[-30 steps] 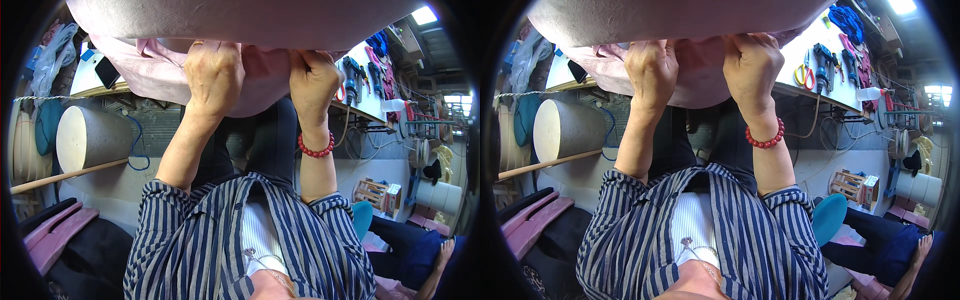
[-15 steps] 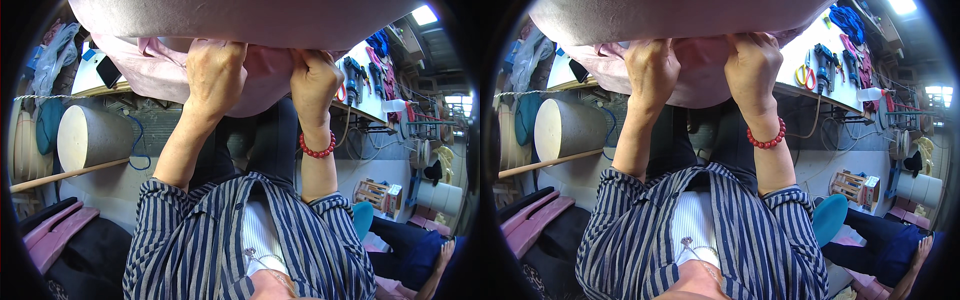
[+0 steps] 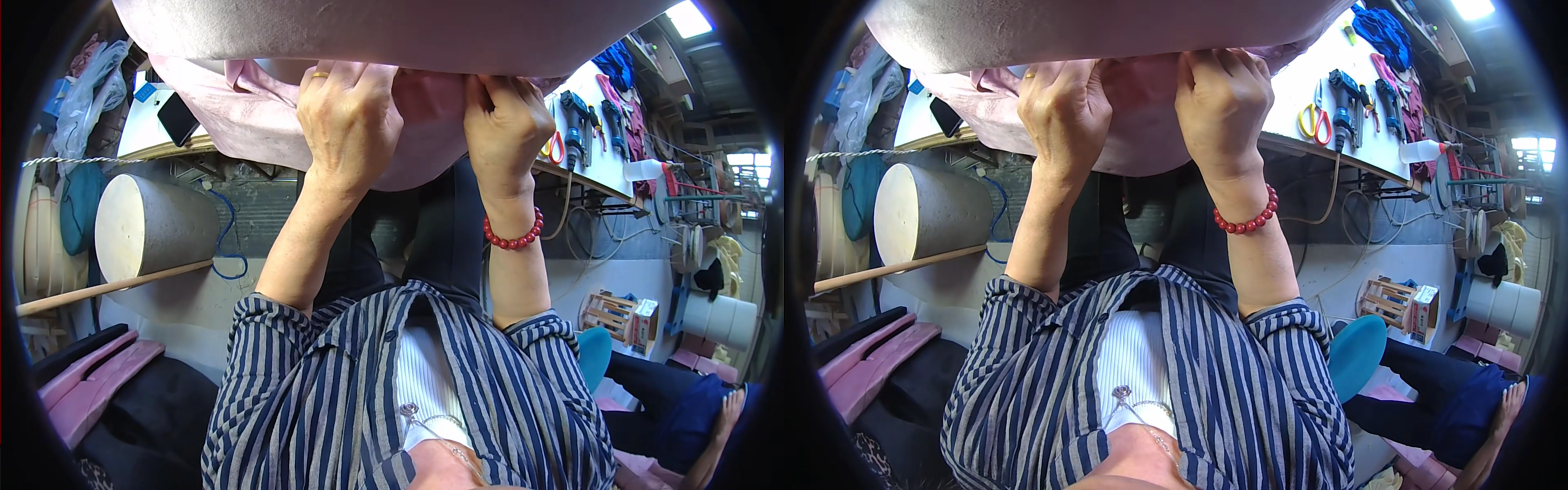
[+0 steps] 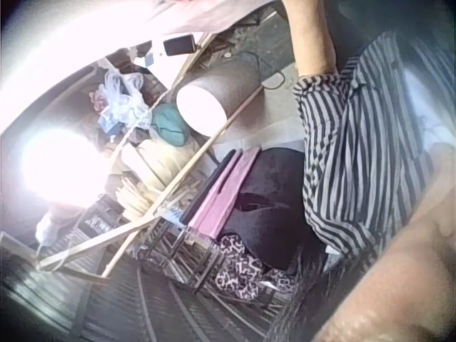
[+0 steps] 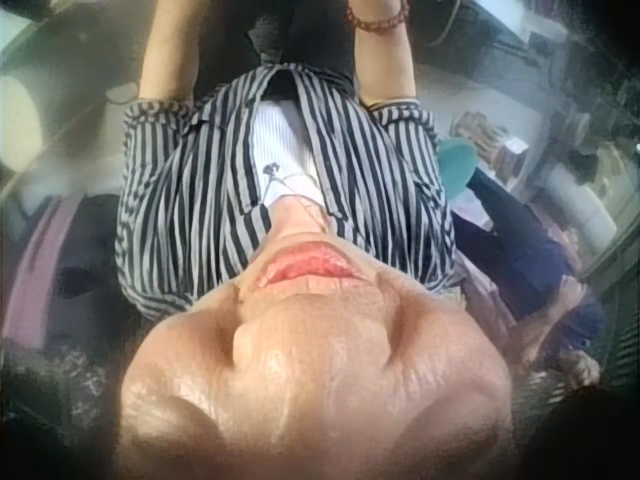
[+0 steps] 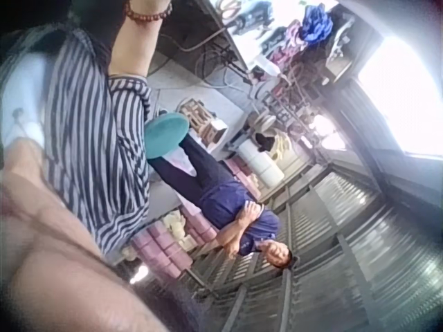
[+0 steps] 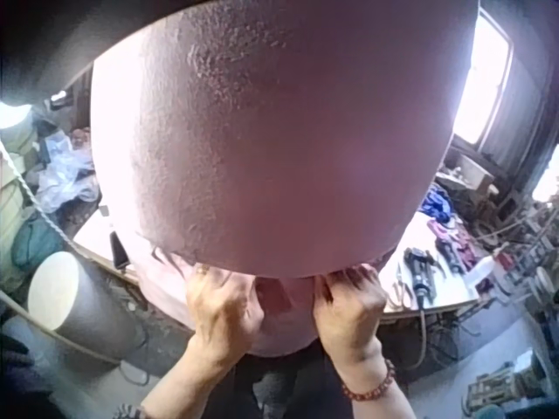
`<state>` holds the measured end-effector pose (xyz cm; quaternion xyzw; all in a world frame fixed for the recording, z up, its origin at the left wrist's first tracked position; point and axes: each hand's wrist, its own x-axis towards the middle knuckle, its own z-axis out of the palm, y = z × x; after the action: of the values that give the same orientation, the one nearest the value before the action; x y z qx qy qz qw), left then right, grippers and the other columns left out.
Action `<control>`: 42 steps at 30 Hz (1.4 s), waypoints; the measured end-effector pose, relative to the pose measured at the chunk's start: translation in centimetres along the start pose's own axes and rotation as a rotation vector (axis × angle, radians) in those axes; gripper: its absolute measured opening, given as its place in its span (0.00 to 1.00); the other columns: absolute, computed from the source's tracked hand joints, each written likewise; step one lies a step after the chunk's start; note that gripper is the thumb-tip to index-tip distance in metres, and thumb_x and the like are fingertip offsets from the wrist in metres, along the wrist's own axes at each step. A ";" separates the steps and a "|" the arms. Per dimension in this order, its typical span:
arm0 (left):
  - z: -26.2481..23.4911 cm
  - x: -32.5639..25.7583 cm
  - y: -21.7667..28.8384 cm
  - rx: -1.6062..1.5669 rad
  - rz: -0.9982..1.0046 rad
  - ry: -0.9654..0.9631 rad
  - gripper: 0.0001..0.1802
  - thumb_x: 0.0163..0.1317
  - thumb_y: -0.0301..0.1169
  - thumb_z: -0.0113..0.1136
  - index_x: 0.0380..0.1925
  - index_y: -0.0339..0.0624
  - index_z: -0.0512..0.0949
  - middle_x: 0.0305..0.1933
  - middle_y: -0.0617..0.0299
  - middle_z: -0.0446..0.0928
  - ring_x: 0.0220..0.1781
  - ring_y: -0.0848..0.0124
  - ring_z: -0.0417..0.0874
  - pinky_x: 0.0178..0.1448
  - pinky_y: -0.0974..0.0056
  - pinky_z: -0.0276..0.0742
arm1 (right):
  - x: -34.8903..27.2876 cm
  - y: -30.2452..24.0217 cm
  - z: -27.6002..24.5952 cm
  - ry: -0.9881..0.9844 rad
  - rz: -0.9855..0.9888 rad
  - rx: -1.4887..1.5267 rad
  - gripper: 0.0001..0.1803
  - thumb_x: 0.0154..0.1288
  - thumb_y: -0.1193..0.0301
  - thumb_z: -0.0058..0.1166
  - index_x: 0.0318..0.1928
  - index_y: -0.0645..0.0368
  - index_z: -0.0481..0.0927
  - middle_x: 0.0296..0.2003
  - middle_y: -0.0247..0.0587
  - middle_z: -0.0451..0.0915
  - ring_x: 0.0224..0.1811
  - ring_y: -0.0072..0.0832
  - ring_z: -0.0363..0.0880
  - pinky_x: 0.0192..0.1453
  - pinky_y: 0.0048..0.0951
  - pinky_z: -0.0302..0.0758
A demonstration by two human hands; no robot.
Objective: Hand-sewing a fabric cover onto a piece of upholstered furniture.
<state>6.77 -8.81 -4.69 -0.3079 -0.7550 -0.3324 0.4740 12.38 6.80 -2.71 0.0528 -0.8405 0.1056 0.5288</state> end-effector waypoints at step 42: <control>-0.4 0.4 2.2 -0.344 -0.265 -0.076 0.05 0.51 0.26 0.68 0.30 0.40 0.85 0.28 0.54 0.83 0.29 0.57 0.84 0.33 0.59 0.79 | -0.2 -0.3 0.1 0.084 -0.010 0.044 0.06 0.52 0.81 0.66 0.31 0.60 0.85 0.29 0.42 0.85 0.34 0.38 0.85 0.45 0.34 0.78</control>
<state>8.57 -7.79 -3.68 -0.2947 -0.7383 -0.5038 0.3380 12.41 6.48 -2.93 0.0641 -0.8148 0.1234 0.5628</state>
